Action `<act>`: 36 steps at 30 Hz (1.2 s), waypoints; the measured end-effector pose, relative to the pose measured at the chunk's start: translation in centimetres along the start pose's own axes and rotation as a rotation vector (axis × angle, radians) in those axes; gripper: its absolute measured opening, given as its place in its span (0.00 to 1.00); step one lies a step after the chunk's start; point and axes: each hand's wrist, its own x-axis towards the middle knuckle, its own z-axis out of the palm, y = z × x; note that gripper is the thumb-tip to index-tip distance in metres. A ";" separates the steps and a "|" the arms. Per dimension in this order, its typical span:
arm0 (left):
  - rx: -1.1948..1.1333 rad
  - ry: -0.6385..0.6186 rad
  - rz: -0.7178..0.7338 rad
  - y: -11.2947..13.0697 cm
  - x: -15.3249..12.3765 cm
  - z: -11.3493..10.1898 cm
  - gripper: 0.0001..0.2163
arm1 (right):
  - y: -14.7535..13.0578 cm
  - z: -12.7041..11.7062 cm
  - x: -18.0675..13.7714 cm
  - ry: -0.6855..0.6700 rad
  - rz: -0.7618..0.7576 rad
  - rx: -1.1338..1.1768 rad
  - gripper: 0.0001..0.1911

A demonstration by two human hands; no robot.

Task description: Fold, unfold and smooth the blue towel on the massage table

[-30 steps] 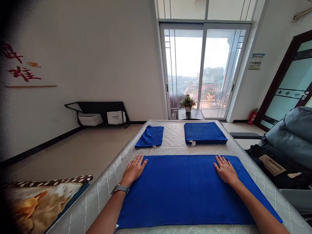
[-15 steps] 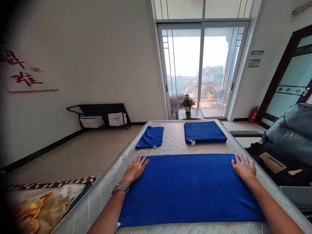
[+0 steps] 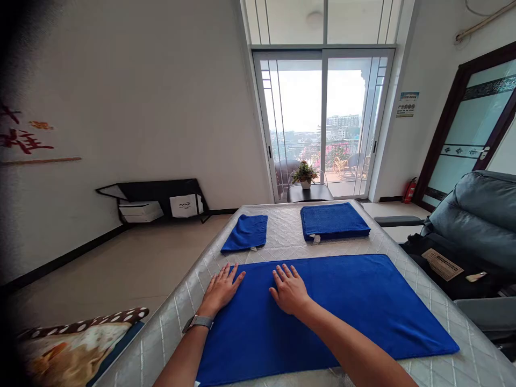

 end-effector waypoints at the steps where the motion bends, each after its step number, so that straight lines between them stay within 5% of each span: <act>1: 0.003 0.004 -0.001 -0.1 0.0 0.1 0.35 | -0.4 0.4 0.6 -0.031 0.007 0.043 0.34; 8: 0.020 0.071 0.058 -1.3 0.5 1.7 0.30 | 3.5 -0.2 0.1 -0.093 0.140 0.110 0.37; 20: 0.073 0.045 0.027 -1.2 0.8 1.9 0.32 | 24.0 -6.0 -12.2 -0.053 0.718 -0.175 0.38; 26: 0.017 0.032 0.003 0.0 -0.1 0.1 0.32 | 28.5 -6.5 -14.8 -0.041 0.835 -0.199 0.39; 31: -0.049 0.058 0.000 0.6 -0.6 -0.5 0.32 | 27.2 -6.6 -12.6 0.024 0.940 -0.293 0.43; 33: -0.071 0.077 -0.006 0.6 -0.5 -0.4 0.32 | 23.3 -6.5 -10.4 0.043 0.822 -0.314 0.41; 36: -0.091 0.077 -0.010 0.6 -0.4 -0.2 0.32 | 13.4 -5.4 -6.6 0.042 0.577 -0.255 0.40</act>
